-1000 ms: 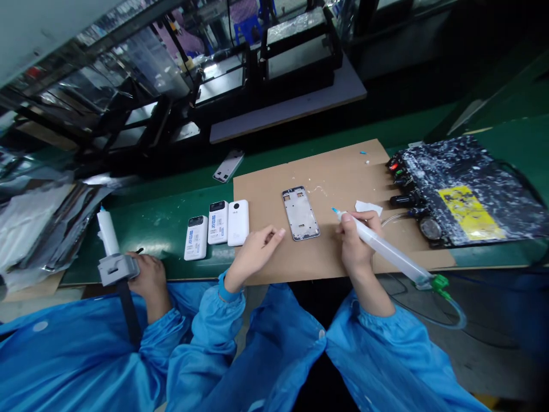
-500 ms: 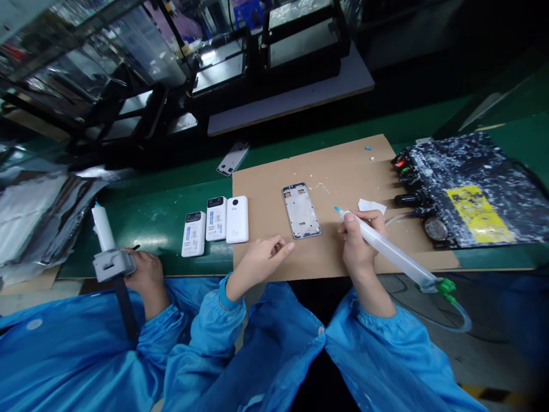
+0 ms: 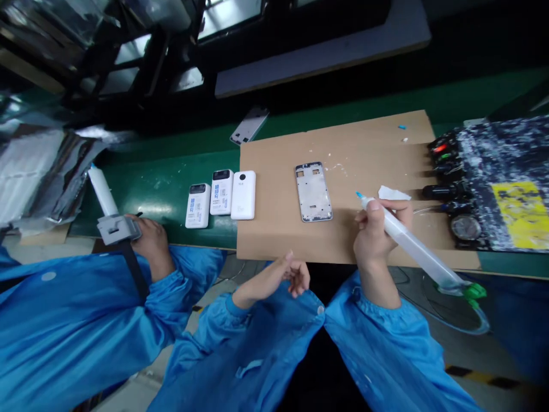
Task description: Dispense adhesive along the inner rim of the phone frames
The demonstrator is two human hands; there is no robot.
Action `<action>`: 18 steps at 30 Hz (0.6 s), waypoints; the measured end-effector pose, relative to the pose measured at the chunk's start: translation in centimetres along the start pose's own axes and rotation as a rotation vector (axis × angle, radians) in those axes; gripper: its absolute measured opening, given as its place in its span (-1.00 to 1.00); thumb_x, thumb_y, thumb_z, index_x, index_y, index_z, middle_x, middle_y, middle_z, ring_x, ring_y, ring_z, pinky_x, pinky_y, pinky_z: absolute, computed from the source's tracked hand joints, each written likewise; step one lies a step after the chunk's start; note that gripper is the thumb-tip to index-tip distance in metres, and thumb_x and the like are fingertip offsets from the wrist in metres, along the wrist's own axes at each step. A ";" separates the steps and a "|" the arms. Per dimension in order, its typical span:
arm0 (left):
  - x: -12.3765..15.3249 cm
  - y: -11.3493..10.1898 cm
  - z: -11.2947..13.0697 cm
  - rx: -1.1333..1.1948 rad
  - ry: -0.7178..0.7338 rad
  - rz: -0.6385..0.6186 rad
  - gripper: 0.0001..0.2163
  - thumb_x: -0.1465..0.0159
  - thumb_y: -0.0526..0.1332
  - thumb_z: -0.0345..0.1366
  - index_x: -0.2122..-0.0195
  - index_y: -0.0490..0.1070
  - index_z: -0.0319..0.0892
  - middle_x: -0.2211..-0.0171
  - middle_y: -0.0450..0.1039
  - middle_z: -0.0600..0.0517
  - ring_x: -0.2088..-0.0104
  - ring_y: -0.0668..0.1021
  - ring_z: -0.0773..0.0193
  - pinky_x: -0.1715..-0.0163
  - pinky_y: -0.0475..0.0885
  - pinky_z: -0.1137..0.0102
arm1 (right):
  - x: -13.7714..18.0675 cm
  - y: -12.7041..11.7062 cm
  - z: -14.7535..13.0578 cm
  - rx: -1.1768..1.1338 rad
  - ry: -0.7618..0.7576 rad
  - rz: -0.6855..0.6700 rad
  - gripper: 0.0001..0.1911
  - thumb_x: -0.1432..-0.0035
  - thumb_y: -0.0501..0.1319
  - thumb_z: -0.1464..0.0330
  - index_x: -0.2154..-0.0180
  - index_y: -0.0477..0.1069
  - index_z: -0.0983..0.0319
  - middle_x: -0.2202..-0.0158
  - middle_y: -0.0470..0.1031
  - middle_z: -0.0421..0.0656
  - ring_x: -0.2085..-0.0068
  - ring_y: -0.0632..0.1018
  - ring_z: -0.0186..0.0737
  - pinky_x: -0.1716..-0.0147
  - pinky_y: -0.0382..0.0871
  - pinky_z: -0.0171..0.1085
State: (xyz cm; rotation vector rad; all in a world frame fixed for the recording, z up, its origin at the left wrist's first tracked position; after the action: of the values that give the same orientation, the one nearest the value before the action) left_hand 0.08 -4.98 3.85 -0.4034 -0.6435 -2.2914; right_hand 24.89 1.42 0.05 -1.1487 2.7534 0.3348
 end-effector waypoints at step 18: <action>2.5 -3.3 -9.0 0.229 0.232 1.309 -0.22 -0.27 0.25 0.61 0.49 0.41 -0.13 0.52 0.59 -0.09 0.52 0.64 0.22 0.45 0.57 0.35 | -1.6 1.0 0.6 -0.170 -0.220 0.048 -0.62 -0.16 0.43 0.09 0.24 0.34 0.15 0.54 0.28 -0.42 0.68 0.24 -0.44 0.74 -0.12 -0.42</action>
State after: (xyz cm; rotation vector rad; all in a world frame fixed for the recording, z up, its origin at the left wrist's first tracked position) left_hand -4.94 -9.29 -3.57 -0.2942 -0.3272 -0.9813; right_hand 25.32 3.29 -0.08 -1.0131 2.6024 0.6701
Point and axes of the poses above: each hand's wrist, its own x-axis away from the middle knuckle, its own y-axis out of the palm, z = x × y, the point moved 2 cm from there along -x, towards the middle knuckle
